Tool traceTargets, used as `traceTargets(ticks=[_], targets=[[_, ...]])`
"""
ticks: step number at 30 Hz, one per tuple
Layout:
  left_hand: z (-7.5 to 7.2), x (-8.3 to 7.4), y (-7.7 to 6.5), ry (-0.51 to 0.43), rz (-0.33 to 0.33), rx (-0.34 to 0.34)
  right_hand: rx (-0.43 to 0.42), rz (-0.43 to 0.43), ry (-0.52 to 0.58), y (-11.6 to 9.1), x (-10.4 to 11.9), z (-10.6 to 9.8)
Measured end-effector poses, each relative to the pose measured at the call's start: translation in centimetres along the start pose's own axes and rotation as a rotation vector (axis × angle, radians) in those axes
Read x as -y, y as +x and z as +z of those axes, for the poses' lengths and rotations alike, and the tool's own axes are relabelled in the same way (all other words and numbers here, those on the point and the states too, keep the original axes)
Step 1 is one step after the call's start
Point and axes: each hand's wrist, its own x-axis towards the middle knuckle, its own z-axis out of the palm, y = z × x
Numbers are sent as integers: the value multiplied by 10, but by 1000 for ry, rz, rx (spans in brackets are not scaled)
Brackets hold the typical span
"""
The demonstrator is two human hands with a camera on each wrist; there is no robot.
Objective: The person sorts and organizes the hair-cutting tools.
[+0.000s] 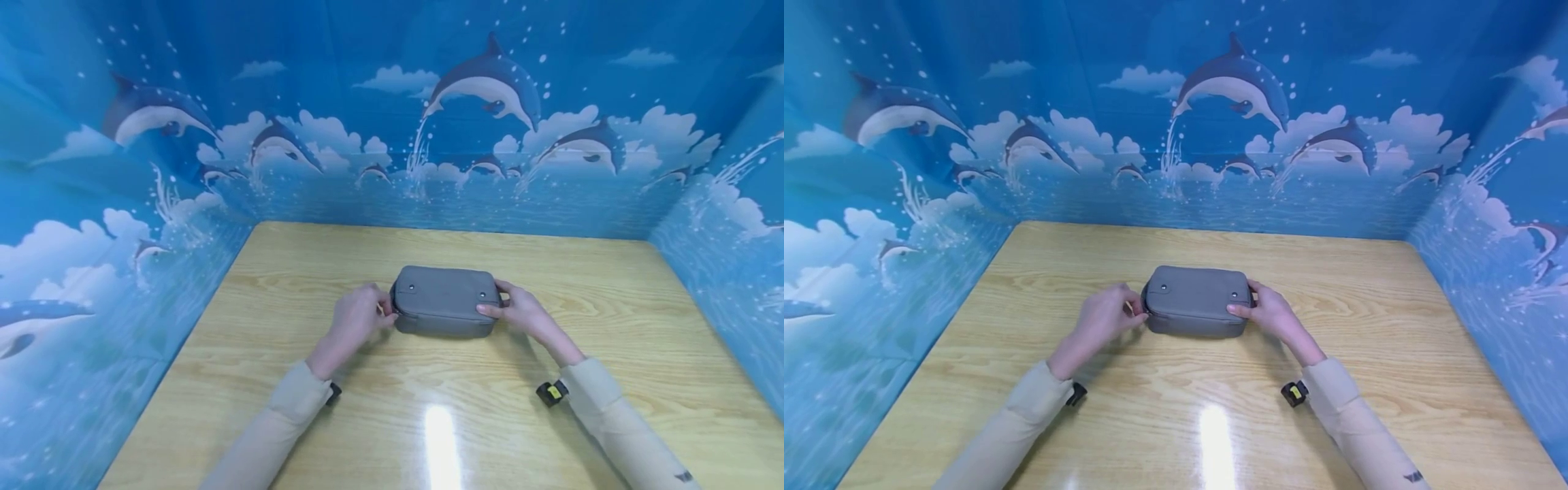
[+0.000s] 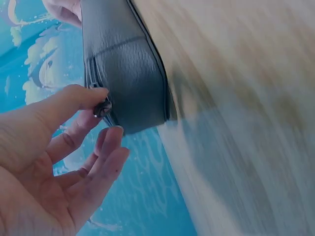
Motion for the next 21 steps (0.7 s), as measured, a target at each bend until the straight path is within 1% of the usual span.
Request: traceTargets(ticks=[4,10,15,21], targets=[[-3,5,3,-10,0,-1,-7,0,-17,0,0,0],[-4,8,8,-14,-61,25,-5,-5,-46,0,1,0],[-5,7,11,-29,-92,40,-10,-5,-63,0,2,0],[-5,7,15,-29,-130,40,-17,-20,-71,2,0,-1]])
